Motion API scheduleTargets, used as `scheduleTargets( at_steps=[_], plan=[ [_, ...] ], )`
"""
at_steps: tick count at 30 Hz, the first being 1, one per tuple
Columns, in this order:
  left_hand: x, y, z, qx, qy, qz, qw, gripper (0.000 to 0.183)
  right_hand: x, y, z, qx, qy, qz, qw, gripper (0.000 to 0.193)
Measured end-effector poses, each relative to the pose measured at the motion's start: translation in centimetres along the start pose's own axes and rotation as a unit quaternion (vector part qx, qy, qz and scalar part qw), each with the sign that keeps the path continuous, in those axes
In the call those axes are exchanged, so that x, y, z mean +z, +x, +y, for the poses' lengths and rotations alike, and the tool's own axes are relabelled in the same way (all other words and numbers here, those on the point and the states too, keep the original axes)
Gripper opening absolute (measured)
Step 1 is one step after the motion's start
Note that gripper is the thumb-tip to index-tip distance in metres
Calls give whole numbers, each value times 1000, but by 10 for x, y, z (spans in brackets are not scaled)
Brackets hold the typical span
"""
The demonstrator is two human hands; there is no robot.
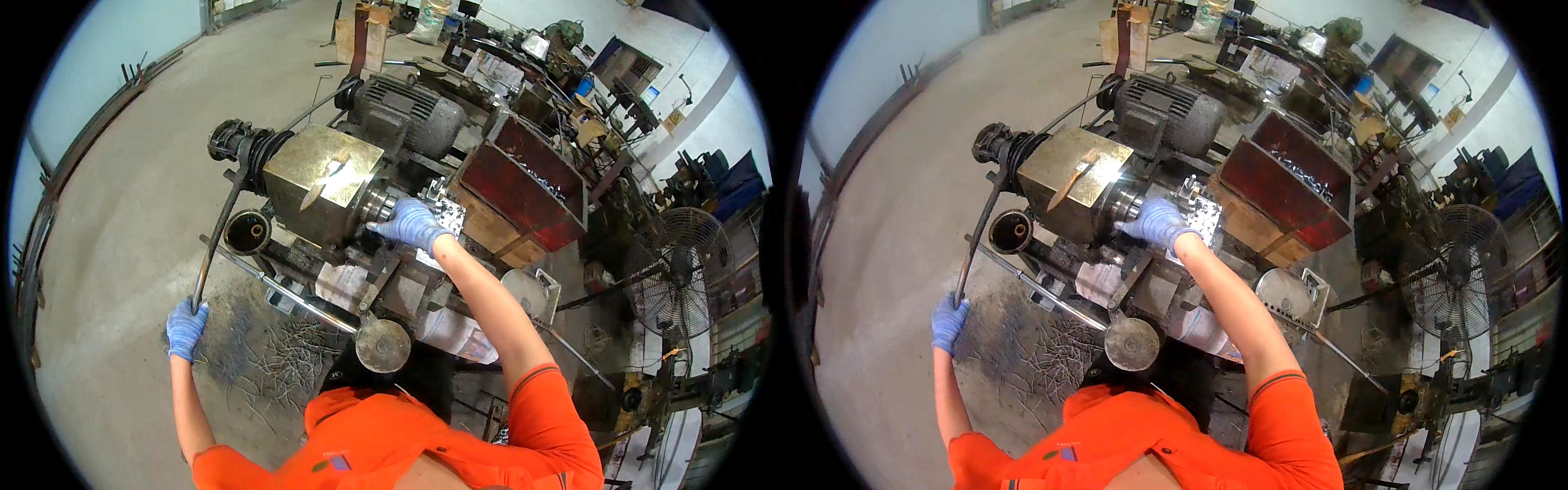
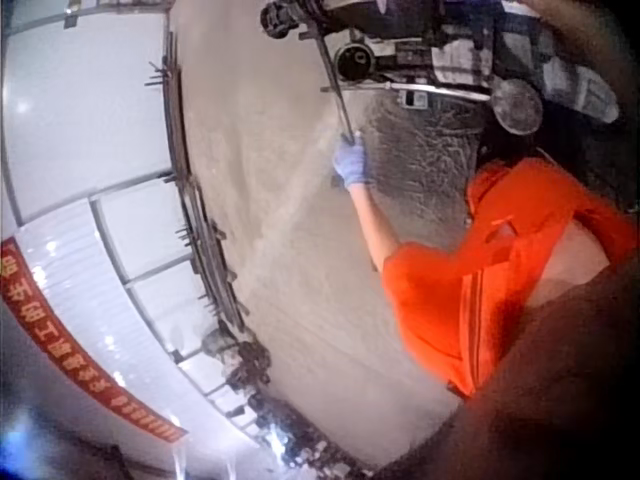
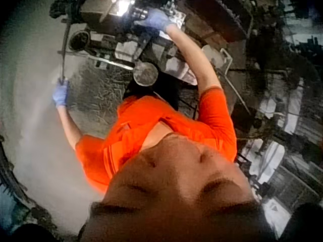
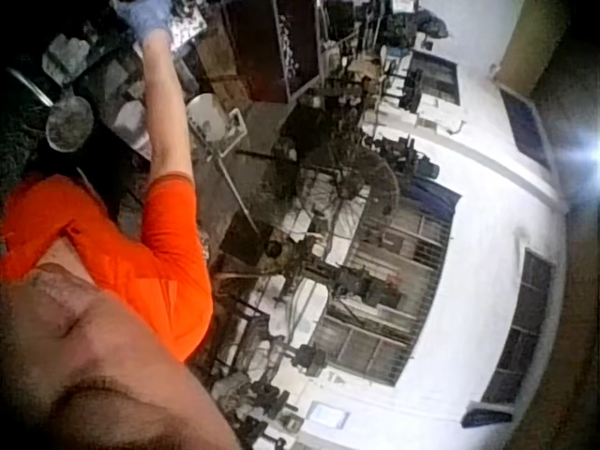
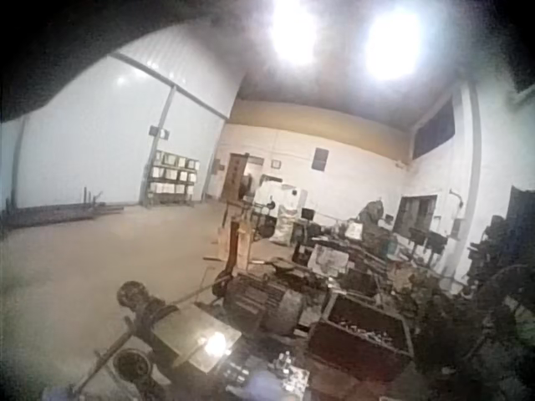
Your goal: The person inserts metal components into a machine, operates a lever to process them, and then removes the finished parts and places them into a bin.
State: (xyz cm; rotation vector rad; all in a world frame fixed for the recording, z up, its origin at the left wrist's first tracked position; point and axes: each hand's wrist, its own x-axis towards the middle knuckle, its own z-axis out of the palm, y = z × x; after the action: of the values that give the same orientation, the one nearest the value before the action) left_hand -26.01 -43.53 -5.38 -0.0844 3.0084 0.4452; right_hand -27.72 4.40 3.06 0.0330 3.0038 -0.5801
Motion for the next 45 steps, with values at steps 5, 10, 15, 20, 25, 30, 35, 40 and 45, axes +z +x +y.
scheduleTargets(
  at_steps=[5,10,15,20,25,30,35,40,45],
  plan=[
    [0,-2,-1,15,-8,27,999,39,-13,9,-7,110,86,44,989,66],
    [-8,-21,-5,5,51,42,998,38,-23,12,-4,28,165,5,986,68],
    [1,-32,-19,-15,37,72,997,31,-11,11,-16,106,229,43,967,66],
    [-4,0,-34,-4,163,76,984,20,3,14,-5,109,138,80,981,66],
    [-26,87,-115,109,311,196,924,9,2,6,-19,156,189,89,966,60],
    [-34,102,-107,55,283,160,944,13,-10,0,-15,150,173,83,970,52],
    [-15,87,-63,98,-1,285,953,29,-30,-47,-15,-33,101,321,941,32],
    [122,59,-4,55,-209,162,963,33,-53,-136,44,67,179,302,934,21],
    [225,51,64,90,-60,-100,989,44,-44,-244,134,166,164,359,904,21]
  ],
)
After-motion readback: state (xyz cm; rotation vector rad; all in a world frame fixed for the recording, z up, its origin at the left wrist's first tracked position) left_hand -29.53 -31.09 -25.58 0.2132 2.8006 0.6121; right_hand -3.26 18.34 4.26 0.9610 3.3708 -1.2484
